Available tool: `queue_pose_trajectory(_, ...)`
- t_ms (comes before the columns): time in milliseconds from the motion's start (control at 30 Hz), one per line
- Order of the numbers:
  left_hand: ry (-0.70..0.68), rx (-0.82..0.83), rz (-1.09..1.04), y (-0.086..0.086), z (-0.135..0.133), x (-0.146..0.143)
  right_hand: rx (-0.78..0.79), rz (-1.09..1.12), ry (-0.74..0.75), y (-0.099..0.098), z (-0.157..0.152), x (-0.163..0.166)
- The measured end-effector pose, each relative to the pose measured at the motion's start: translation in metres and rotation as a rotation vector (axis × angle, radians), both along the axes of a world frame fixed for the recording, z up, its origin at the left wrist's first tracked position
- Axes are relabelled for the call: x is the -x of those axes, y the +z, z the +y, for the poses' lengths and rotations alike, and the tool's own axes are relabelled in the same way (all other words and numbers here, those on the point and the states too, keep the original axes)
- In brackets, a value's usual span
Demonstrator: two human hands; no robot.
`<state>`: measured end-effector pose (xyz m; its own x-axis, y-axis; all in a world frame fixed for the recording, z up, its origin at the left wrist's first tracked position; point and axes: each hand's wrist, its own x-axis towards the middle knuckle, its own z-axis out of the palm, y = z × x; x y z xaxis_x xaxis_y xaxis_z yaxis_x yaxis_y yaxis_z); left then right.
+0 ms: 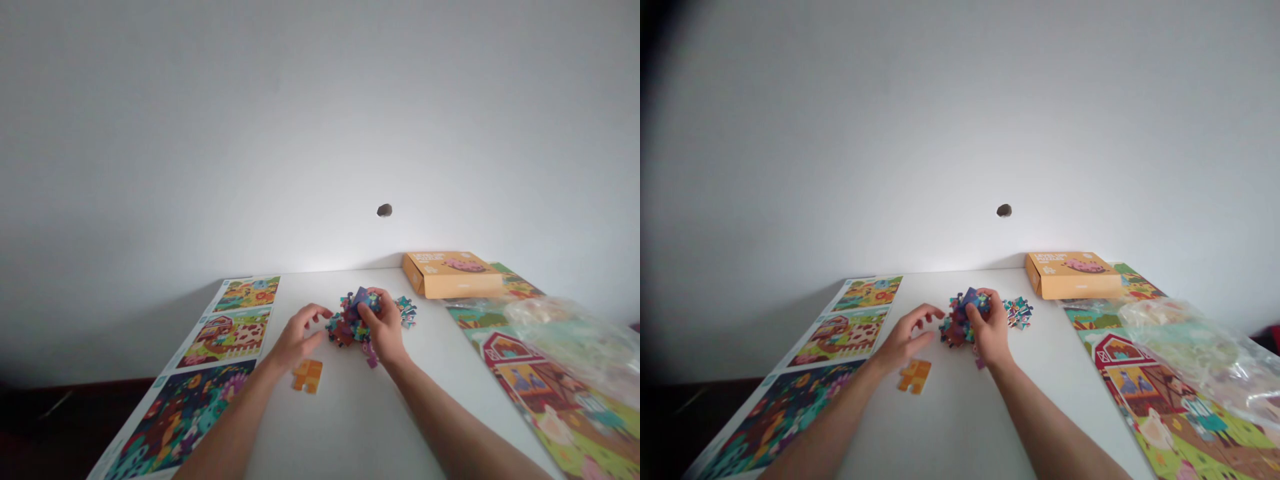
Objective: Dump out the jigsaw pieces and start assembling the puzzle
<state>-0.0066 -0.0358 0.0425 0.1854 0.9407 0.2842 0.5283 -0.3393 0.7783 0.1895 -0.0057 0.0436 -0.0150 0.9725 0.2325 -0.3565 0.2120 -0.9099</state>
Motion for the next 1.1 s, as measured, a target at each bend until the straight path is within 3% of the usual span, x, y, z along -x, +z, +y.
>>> queue_pose_trajectory(133,-0.136,0.051,0.347,0.006,-0.007,0.013,-0.023,0.014,-0.335,-0.006,0.021,-0.022)
queue_pose_trajectory(267,-0.129,0.113,0.521,0.003,-0.01,0.018,-0.034,-0.007,-0.49,-0.015,0.032,-0.031)
queue_pose_trajectory(567,0.086,0.052,0.54,-0.01,0.001,0.022,-0.022,0.0,-0.439,-0.006,0.022,-0.027)
queue_pose_trajectory(800,-0.009,0.103,0.597,-0.009,-0.004,0.024,-0.027,0.003,-0.452,-0.007,0.023,-0.028)
queue_pose_trajectory(1100,0.152,0.019,0.444,-0.014,0.006,0.026,-0.073,-0.071,-0.454,-0.013,0.025,-0.027)
